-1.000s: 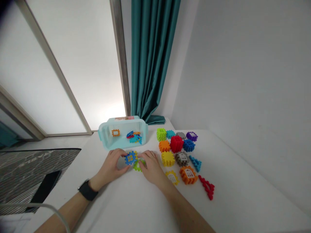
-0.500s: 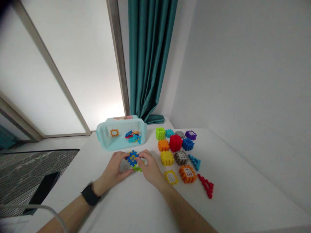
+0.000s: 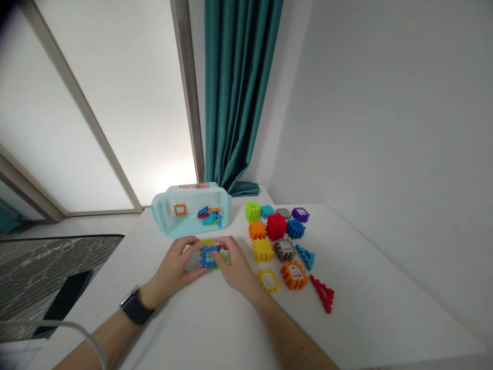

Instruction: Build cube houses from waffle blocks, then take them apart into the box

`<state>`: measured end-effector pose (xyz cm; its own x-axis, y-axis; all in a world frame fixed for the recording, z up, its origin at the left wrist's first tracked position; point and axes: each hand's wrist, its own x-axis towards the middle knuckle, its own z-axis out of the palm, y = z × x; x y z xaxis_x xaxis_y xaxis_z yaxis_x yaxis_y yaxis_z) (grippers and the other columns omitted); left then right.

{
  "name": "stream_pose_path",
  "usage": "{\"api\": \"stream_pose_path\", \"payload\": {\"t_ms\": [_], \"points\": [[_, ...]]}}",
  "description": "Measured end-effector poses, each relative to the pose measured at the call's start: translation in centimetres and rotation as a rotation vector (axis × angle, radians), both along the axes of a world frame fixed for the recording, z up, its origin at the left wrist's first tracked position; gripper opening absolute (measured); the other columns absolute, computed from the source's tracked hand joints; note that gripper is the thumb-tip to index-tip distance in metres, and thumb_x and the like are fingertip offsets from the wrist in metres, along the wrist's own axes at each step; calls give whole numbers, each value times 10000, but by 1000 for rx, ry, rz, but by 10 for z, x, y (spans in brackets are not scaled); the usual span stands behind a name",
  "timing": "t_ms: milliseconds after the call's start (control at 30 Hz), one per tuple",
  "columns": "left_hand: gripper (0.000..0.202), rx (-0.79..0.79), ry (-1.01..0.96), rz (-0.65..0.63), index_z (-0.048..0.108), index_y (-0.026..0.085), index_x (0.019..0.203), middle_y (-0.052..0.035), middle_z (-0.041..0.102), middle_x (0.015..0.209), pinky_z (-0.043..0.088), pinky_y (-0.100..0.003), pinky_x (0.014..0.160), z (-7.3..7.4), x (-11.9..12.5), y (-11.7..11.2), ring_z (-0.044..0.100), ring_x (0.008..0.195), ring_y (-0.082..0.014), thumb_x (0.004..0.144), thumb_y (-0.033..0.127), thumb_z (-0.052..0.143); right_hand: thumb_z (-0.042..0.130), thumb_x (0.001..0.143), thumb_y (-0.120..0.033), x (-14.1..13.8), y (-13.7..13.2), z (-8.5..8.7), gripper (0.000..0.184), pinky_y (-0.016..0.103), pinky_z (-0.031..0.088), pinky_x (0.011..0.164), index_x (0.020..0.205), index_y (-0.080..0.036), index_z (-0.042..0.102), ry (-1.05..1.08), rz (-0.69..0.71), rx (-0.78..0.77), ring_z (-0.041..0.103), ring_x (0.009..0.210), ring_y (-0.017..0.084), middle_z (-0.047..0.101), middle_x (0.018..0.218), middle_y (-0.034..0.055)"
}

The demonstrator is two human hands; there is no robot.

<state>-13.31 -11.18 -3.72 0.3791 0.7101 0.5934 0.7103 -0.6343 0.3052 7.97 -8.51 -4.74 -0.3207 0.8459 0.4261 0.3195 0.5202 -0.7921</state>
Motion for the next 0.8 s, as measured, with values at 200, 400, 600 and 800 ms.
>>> {"api": "stream_pose_path", "payload": {"t_ms": [200,400,600,800], "points": [[432,28,-114,79,559,238,1236,-131,542,1218,521,-445,930,-6,-7,3,575,1076,-266,878,446,684,588,903,-209,4,-7,8,445,463,457,1066,1333,-262,486,-98,55,219,533,1227,253,574,1292,110],[431,28,-156,42,576,235,1248,-127,543,1206,524,-436,930,-5,-9,4,576,1064,-255,884,437,683,574,921,-183,4,-7,9,423,462,471,1073,1330,-272,520,-146,88,291,543,1242,246,585,1314,106],[429,34,-156,35,574,230,1256,-122,538,1190,523,-436,916,-4,-7,3,570,1057,-252,888,421,683,597,896,-167,3,-7,7,465,454,491,1041,1341,-278,519,-101,65,277,551,1213,252,581,1298,104],[431,25,-203,26,588,242,1255,-121,538,1204,522,-432,915,-6,-9,5,576,1043,-249,872,401,705,626,859,-149,4,-3,1,539,452,507,1004,1361,-285,485,-54,53,192,563,1161,248,555,1285,101]]}}
